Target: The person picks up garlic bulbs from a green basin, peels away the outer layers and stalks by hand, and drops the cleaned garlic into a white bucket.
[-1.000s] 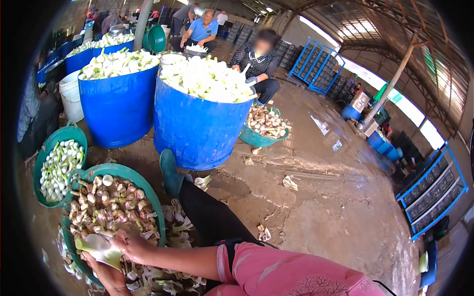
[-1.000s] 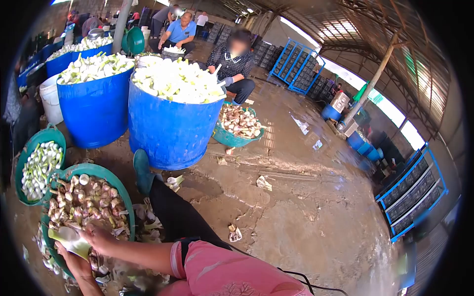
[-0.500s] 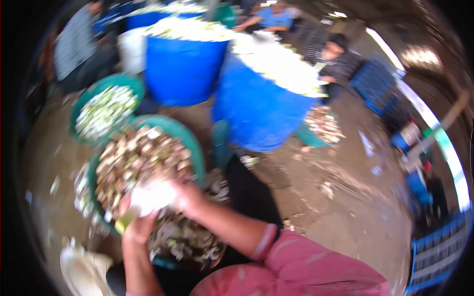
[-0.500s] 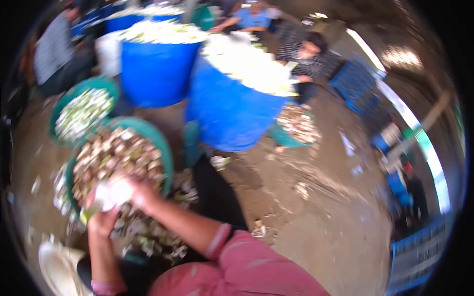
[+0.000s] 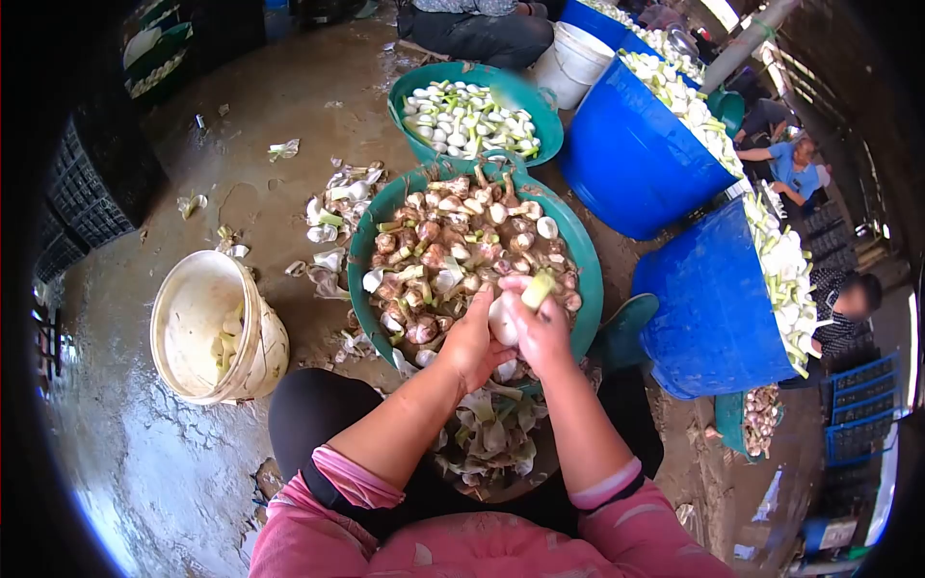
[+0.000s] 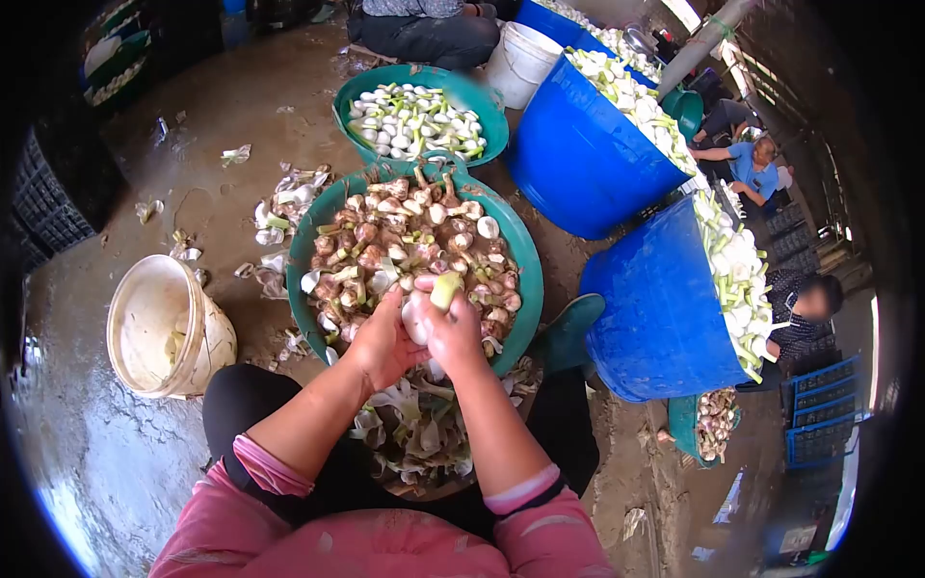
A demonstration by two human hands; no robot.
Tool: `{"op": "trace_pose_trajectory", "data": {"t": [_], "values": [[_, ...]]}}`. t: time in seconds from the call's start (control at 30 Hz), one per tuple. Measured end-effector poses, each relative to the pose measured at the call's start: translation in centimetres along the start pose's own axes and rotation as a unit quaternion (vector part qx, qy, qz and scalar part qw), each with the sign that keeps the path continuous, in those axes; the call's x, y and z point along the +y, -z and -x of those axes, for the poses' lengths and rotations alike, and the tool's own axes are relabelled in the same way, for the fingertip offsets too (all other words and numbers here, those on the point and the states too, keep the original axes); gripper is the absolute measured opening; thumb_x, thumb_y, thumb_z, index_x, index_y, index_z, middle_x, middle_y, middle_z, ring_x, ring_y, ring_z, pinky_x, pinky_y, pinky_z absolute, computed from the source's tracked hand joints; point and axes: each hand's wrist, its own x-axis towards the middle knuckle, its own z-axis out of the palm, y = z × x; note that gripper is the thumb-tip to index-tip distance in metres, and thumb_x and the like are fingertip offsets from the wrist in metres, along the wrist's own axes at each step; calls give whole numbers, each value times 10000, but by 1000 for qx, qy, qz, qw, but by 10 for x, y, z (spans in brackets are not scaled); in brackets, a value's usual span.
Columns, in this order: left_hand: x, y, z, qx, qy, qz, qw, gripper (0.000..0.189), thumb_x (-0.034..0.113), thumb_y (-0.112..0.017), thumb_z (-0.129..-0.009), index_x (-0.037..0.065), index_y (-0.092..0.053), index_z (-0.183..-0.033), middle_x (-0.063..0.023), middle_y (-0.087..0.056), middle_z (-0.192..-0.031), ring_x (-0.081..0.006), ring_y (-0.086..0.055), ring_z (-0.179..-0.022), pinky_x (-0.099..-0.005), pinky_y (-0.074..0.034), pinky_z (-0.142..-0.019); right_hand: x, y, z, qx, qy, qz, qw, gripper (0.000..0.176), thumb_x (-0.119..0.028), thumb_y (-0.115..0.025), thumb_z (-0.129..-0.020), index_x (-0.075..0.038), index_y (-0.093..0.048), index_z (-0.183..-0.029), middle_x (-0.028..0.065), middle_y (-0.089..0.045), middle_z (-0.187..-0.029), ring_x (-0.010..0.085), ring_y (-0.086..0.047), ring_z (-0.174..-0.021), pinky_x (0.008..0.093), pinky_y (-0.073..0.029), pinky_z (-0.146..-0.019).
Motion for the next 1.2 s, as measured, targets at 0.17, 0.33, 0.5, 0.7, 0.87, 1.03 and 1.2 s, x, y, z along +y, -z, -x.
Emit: {"op": "trace_pose_trajectory", "data": {"t": [0.17,0.33,0.5,0.7,0.87,1.03,1.2], "values": [[5,-6,-4,177,-32,-6,984,531,465,-339,-835,20,-452,-1101,-114,-526,-1016,-221,-513,-904,-369,-381,-787,80,22,-63,171,-326,-386,846,316,-321,-407,-847,-37,-518,-934,87,-584,-881,237,-574,-768,414,-470,-670],[9,5,-17,127,-41,-19,991,431,359,-399,-813,27,-477,-1076,-96,-541,-989,-201,-520,-882,-336,-393,-742,129,9,-117,221,-413,-371,802,391,-415,-273,-873,-156,-519,-1032,9,-568,-992,235,-517,-909,505,-380,-735],[16,9,-37,123,-28,-16,992,380,302,-443,-807,32,-491,-1070,-91,-552,-959,-199,-535,-859,-323,-399,-743,96,-6,-232,169,-303,-371,862,401,-405,-314,-864,-95,-535,-994,79,-575,-981,250,-533,-950,502,-417,-790],[19,17,-59,144,-37,-8,989,330,266,-457,-797,34,-485,-1030,-91,-562,-872,-210,-547,-795,-330,-429,-690,98,61,-252,285,-287,-424,810,373,-419,-393,-845,-147,-468,-1089,54,-548,-1026,250,-542,-914,534,-403,-731],[9,18,-69,130,6,-10,991,260,250,-492,-788,74,-511,-978,-70,-556,-885,-191,-542,-789,-320,-408,-694,23,186,-308,268,-135,-468,831,516,-471,-225,-868,-93,-432,-1152,85,-495,-1147,285,-469,-1050,557,-323,-855],[2,17,-76,140,14,-25,990,250,240,-497,-787,74,-513,-973,-70,-554,-869,-195,-540,-786,-317,-408,-686,-159,223,-355,409,-135,-119,895,475,-387,-419,-843,-74,-374,-1197,139,-390,-1236,308,-320,-1175,535,-331,-864],[1,-3,-81,152,16,-48,987,241,241,-508,-783,81,-514,-963,-65,-552,-868,-185,-535,-786,-302,-406,-673,69,207,-294,76,-231,120,963,241,-267,-534,-738,-91,-541,-573,72,-534,-520,165,-450,-335,312,-342,-321]]}}
